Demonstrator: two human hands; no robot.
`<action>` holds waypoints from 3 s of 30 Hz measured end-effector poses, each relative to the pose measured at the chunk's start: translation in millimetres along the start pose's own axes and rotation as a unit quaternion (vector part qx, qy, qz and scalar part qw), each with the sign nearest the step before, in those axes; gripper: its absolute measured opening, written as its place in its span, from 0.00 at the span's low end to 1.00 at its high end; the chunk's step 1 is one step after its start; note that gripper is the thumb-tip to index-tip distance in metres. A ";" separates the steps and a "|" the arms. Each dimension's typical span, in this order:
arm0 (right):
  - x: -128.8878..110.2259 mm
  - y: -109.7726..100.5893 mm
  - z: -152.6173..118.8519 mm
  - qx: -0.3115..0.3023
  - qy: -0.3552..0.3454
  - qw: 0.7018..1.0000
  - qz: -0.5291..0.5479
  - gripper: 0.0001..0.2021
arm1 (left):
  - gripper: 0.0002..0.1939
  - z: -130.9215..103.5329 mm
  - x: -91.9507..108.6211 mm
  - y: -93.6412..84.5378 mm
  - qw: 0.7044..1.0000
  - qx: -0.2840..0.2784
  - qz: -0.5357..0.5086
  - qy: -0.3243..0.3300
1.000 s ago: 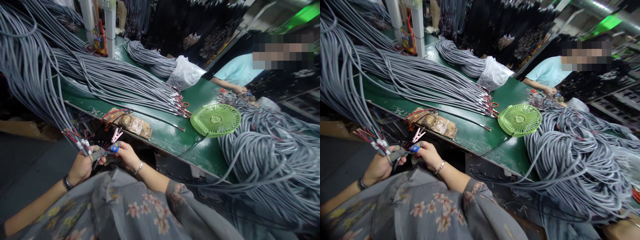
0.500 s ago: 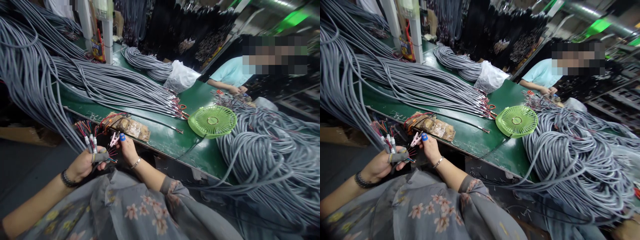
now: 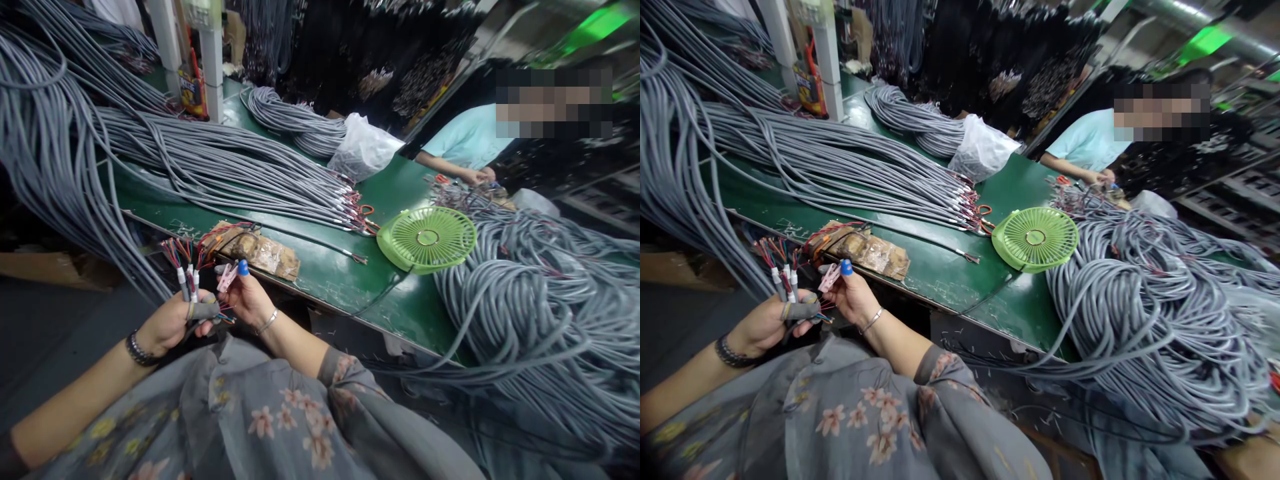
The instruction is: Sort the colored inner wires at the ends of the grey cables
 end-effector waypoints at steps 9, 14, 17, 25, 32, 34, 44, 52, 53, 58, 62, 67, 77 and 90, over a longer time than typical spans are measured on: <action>-1.4 -5.2 -10.6 -0.034 0.015 0.999 -0.015 0.19 | 0.15 -26.4 2.9 -7.9 0.997 0.060 -0.013 0.041; -6.0 -7.5 -12.9 -0.014 -0.027 0.999 -0.022 0.17 | 0.13 -28.3 6.0 -6.2 0.993 0.097 -0.024 0.063; -6.5 -6.9 -13.4 -0.011 -0.030 0.999 -0.026 0.18 | 0.13 -23.0 6.8 -2.0 0.994 0.089 -0.020 0.057; -8.1 -5.6 -13.9 -0.008 -0.028 0.999 -0.028 0.19 | 0.13 -17.7 8.7 -0.7 0.993 0.098 -0.048 0.043; -8.8 -6.3 -13.0 0.002 -0.050 0.998 -0.046 0.20 | 0.13 -19.2 8.2 -0.7 0.993 0.095 -0.049 0.047; -11.5 -8.9 -13.1 0.013 -0.098 0.993 -0.058 0.21 | 0.13 -19.6 7.6 -1.1 0.993 0.093 -0.050 0.047; -3.8 -4.1 -6.4 0.004 -0.036 0.999 -0.041 0.21 | 0.14 -16.1 6.7 1.5 0.995 0.079 -0.033 0.058; -4.2 -0.3 -5.1 0.030 -0.028 0.999 0.011 0.20 | 0.14 -13.2 6.0 3.8 0.995 0.070 -0.014 0.073; -3.5 -0.2 -5.5 0.023 -0.025 0.999 0.006 0.20 | 0.14 -13.1 5.8 3.5 0.995 0.072 -0.014 0.072; -4.8 -1.4 -6.6 0.022 -0.039 0.999 -0.010 0.19 | 0.14 -13.4 6.1 2.2 0.994 0.077 -0.012 0.078; -6.3 -1.4 -4.8 0.052 -0.049 0.997 0.002 0.19 | 0.14 -13.5 5.5 2.4 0.994 0.076 -0.011 0.074; -4.5 -0.8 -2.7 0.050 -0.051 0.997 0.009 0.20 | 0.14 -12.8 6.2 3.9 0.994 0.079 -0.018 0.072; -4.1 0.4 -10.7 -0.019 0.000 1.000 -0.020 0.21 | 0.15 -20.3 -1.0 -6.3 0.993 0.084 -0.014 0.083; -5.5 -5.5 -7.1 0.006 -0.035 0.999 -0.009 0.15 | 0.16 -19.7 4.6 -0.9 0.985 0.126 -0.060 0.103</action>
Point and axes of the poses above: each hand's wrist, its own z-axis towards the middle knuckle, its own y-axis out of the palm, x = y × z, the point moved 6 cm from there along z, towards the middle knuckle, and after that the axes turned 14 degrees about x, right-handed, at the moved point
